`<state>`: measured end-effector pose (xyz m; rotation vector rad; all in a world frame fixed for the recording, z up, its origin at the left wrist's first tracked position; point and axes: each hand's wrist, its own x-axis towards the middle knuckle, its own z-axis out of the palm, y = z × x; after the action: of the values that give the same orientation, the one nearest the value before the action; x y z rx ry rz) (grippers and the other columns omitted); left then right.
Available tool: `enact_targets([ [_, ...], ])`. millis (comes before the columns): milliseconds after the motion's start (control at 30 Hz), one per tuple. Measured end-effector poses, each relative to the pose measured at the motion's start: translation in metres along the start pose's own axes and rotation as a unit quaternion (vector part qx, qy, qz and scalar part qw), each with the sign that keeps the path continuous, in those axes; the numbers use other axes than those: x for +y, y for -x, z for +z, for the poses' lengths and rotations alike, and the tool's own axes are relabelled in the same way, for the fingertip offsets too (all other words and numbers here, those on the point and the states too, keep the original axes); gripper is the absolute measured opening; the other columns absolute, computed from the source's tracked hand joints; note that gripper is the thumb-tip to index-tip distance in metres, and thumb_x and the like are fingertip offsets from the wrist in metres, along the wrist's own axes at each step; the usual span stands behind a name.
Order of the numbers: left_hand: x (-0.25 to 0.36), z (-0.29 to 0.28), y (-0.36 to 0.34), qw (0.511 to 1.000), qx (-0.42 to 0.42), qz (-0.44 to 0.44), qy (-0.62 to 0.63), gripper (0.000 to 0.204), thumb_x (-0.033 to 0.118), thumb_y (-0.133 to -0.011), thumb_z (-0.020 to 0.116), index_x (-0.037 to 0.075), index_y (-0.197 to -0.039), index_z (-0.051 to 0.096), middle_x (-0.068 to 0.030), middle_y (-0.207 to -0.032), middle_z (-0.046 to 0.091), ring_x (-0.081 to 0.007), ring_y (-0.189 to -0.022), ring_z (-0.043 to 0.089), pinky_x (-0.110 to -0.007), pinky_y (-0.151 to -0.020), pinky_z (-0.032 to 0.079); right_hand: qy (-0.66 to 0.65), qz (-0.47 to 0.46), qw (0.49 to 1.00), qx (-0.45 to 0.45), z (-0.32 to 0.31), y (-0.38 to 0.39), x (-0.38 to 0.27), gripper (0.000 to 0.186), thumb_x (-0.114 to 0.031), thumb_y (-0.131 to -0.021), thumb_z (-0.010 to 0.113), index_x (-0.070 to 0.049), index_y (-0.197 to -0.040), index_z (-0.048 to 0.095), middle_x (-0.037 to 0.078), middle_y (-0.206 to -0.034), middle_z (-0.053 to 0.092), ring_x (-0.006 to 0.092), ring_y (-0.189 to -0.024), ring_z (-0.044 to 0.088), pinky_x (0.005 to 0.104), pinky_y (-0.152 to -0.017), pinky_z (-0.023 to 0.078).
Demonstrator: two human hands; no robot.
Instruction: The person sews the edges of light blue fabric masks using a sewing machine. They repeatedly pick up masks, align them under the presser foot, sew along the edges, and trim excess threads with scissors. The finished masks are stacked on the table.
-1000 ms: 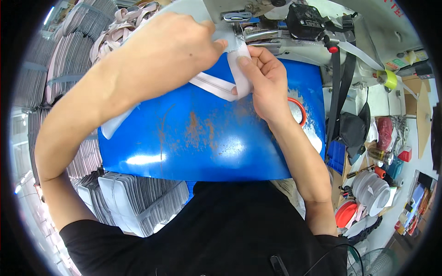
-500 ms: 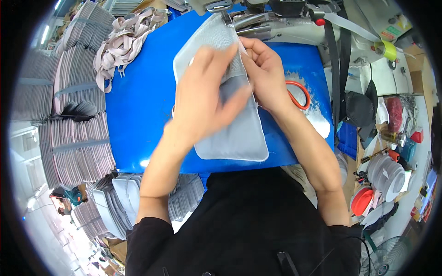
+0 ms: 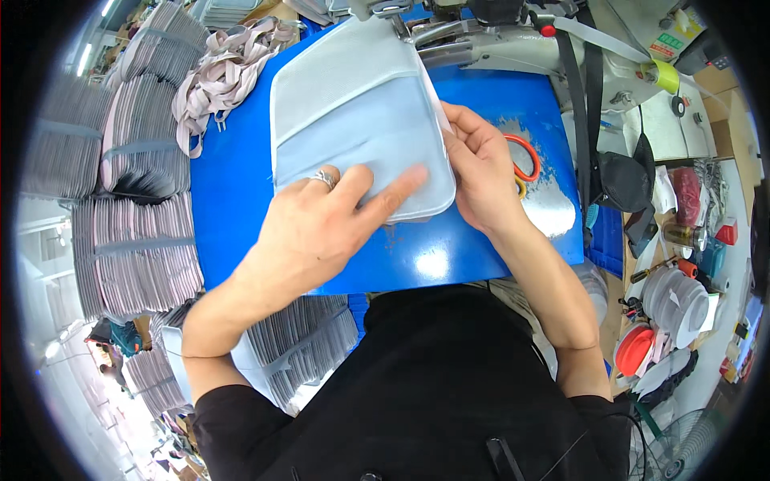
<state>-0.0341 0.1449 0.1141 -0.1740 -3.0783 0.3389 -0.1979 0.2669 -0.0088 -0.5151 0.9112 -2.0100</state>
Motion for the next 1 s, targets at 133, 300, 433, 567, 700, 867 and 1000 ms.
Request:
enact_targets([
  [133, -0.022, -0.007, -0.014, 1.0, -0.022, -0.003, -0.011, 0.076, 0.011, -0.08, 0.071, 0.029, -0.152, 0.056, -0.0046, -0.083, 0.046, -0.0193, -0.063, 0.06, -0.033, -0.055, 0.055, -0.007, -0.011, 1.0, 0.015, 0.004, -0.009, 0.001, 0.032, -0.008, -0.108, 0.057, 0.007, -0.136, 0.059, 0.013, -0.114, 0.076, 0.0118, -0.1, 0.071, 0.0254, -0.087, 0.056],
  [300, -0.053, -0.009, -0.037, 0.999, -0.013, 0.021, -0.033, 0.074, 0.013, -0.081, 0.072, 0.031, -0.151, 0.057, -0.0049, -0.086, 0.049, -0.0197, -0.059, 0.062, -0.034, -0.052, 0.055, -0.011, -0.012, 1.0, 0.0, 0.0, -0.028, 0.0, 0.034, -0.012, -0.107, 0.06, 0.007, -0.136, 0.059, 0.012, -0.114, 0.076, 0.0113, -0.098, 0.071, 0.0249, -0.081, 0.057],
  [433, -0.077, -0.008, -0.053, 0.997, -0.028, 0.04, -0.052, 0.073, 0.016, -0.082, 0.074, 0.032, -0.151, 0.057, -0.006, -0.091, 0.053, -0.0216, -0.064, 0.066, -0.035, -0.056, 0.056, 0.029, 0.0, 1.0, 0.002, 0.0, -0.047, -0.003, 0.038, -0.015, -0.106, 0.062, 0.004, -0.139, 0.058, 0.01, -0.116, 0.073, 0.0127, -0.091, 0.072, 0.0287, -0.07, 0.063],
  [567, -0.102, -0.006, -0.067, 0.997, -0.017, 0.054, -0.06, 0.061, 0.012, -0.085, 0.072, 0.029, -0.143, 0.064, -0.0067, -0.099, 0.058, -0.024, -0.068, 0.069, -0.038, -0.059, 0.057, 0.042, -0.031, 0.998, 0.022, 0.003, -0.069, 0.003, 0.036, -0.015, -0.104, 0.064, 0.004, -0.135, 0.06, 0.009, -0.112, 0.073, 0.0118, -0.088, 0.07, 0.0289, -0.074, 0.062],
  [700, -0.12, 0.002, -0.083, 0.994, 0.029, 0.081, -0.062, 0.051, 0.01, -0.084, 0.07, 0.021, -0.133, 0.072, -0.0098, -0.099, 0.064, -0.027, -0.069, 0.071, -0.039, -0.062, 0.058, 0.054, -0.044, 0.997, 0.044, 0.002, -0.078, 0.008, 0.029, -0.013, -0.103, 0.066, 0.003, -0.127, 0.063, 0.009, -0.106, 0.073, 0.0119, -0.087, 0.07, 0.0277, -0.076, 0.059],
  [867, -0.124, 0.009, -0.091, 0.991, 0.051, 0.094, -0.085, 0.05, 0.008, -0.082, 0.069, 0.014, -0.131, 0.073, -0.0123, -0.094, 0.067, -0.0291, -0.069, 0.072, -0.04, -0.062, 0.058, 0.055, -0.058, 0.995, 0.053, 0.003, -0.08, 0.009, 0.025, -0.008, -0.103, 0.064, 0.006, -0.124, 0.063, 0.013, -0.109, 0.075, 0.0138, -0.097, 0.071, 0.028, -0.086, 0.055],
  [1000, -0.098, 0.008, -0.087, 0.995, 0.011, 0.022, -0.095, 0.053, 0.007, -0.078, 0.071, 0.011, -0.131, 0.073, -0.0121, -0.097, 0.069, -0.0291, -0.07, 0.073, -0.038, -0.061, 0.058, 0.033, -0.057, 0.997, 0.044, 0.001, -0.08, 0.013, 0.026, -0.007, -0.103, 0.063, 0.007, -0.125, 0.061, 0.013, -0.109, 0.075, 0.0144, -0.097, 0.071, 0.0283, -0.086, 0.056],
])
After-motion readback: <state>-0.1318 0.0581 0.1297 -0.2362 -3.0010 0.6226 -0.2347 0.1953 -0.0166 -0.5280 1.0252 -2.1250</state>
